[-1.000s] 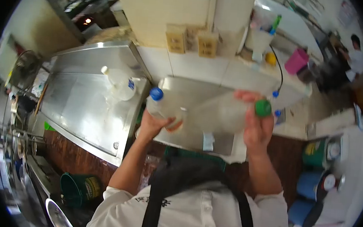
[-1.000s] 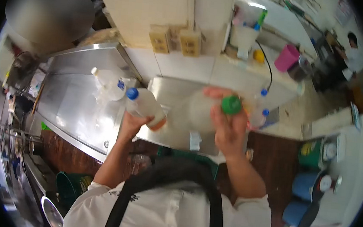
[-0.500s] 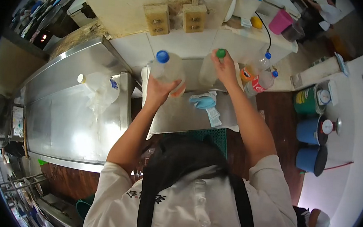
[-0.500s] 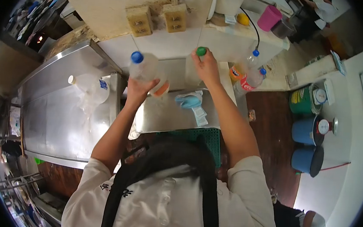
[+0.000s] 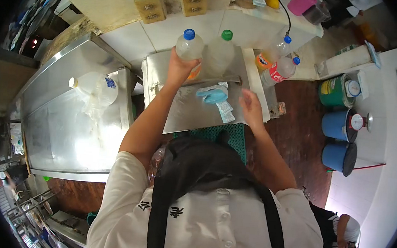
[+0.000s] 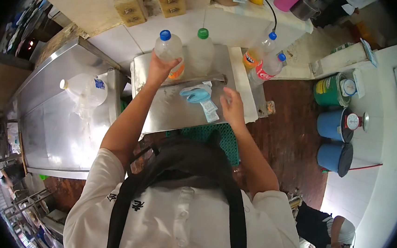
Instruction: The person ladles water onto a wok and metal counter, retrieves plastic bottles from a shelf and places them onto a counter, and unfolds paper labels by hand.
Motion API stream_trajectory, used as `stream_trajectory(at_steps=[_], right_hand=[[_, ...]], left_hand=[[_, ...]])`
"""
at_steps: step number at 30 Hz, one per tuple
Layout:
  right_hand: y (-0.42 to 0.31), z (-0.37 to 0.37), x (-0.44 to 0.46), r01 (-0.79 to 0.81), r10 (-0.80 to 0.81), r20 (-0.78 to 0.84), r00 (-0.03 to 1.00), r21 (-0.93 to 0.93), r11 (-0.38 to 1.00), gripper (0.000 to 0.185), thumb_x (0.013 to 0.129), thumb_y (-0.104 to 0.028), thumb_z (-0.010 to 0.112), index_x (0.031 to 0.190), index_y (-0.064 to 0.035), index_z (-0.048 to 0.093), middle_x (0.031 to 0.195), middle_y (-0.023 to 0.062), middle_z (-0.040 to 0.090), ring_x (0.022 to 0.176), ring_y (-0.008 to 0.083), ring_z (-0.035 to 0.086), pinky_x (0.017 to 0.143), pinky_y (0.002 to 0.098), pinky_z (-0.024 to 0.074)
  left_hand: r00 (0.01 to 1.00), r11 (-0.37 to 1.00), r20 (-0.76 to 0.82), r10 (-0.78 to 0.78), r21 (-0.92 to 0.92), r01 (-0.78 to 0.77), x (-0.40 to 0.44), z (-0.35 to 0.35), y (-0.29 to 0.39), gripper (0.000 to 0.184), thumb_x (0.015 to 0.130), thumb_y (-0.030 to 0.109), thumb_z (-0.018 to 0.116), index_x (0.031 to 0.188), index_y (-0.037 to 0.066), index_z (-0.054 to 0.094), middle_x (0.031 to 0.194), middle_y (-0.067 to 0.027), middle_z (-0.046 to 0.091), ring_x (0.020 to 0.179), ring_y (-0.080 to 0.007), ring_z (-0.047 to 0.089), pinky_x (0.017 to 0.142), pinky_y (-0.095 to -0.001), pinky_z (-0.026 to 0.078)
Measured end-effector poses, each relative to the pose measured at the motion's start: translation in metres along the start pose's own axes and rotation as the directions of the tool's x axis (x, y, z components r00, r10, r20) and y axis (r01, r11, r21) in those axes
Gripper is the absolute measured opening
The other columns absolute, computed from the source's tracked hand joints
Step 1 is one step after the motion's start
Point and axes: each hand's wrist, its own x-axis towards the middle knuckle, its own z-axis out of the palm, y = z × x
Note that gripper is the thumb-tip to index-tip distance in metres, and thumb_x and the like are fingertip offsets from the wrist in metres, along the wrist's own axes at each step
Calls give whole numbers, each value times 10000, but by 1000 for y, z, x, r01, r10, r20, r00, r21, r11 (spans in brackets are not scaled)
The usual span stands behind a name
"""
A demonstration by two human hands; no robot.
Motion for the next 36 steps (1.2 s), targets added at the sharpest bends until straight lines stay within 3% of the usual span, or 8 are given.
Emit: stream_trajectory(at_steps=[5,8,11,17,23,24,33,36], right_hand=[[40,-17,-49,31,-27,87,996,-38,999,322,898,-140,669,1197,-36,613,1056,171,616,989,312,620,856,387,502],[50,-28,-49,30,-29,119,992,-14,999,314,893,-131,673,1188,-41,614,1047,163,604,968,304,619,845,388,508],[50,-38,-42,18,-28,195,980,53,998,299,897,-123,664,1183,-48,614,1058,156,596,946,294,617,830,391,516],[46,-58,-23,93,-98,346,933,30,995,273,910,-121,648,1172,-55,611,1067,151,590,922,296,618,810,389,522],[56,-48,-24,70,-66,455,888,8,998,275,905,-127,652,1165,-51,605,1057,163,594,918,311,617,823,393,515],[55,-42,-23,48,-45,474,879,6,999,277,903,-129,652,1164,-49,603,1055,165,595,917,314,616,826,395,513],[13,20,-12,92,-75,292,953,-44,995,336,918,-202,672,1190,-15,610,1028,187,646,923,329,642,818,396,516],[-24,30,-2,-154,131,373,919,34,987,415,933,-274,684,1223,10,595,981,155,668,863,250,663,785,350,522]], left_hand=[[961,946,-272,60,321,32,-67,0,-9,615,710,149,852,1167,-32,482,1017,-161,542,951,-304,544,904,-389,459],[992,963,85,-94,260,69,-136,23,-4,571,756,134,805,1212,15,482,1151,-168,545,1084,-307,537,951,-403,427],[920,733,341,194,573,-367,-145,58,-27,617,733,154,783,1270,32,503,1214,-172,577,1157,-351,546,1001,-490,391],[980,751,196,25,643,-147,-138,78,-61,425,792,179,713,1192,65,625,1110,-151,656,1166,-330,561,1020,-543,358],[907,866,7,-421,302,400,-152,34,-45,210,874,206,704,980,28,675,880,-149,687,789,-256,653,766,-387,502],[888,873,35,-458,207,441,-156,27,-42,187,903,183,693,991,21,666,857,-103,684,716,-155,614,663,-306,489],[676,598,399,-620,-318,736,-145,-11,-29,156,956,118,642,1083,34,607,935,-36,679,809,-115,618,741,-273,496],[623,529,533,-573,-341,777,-138,-18,-10,235,947,118,655,1154,34,579,984,-36,678,856,-124,628,785,-276,502]])
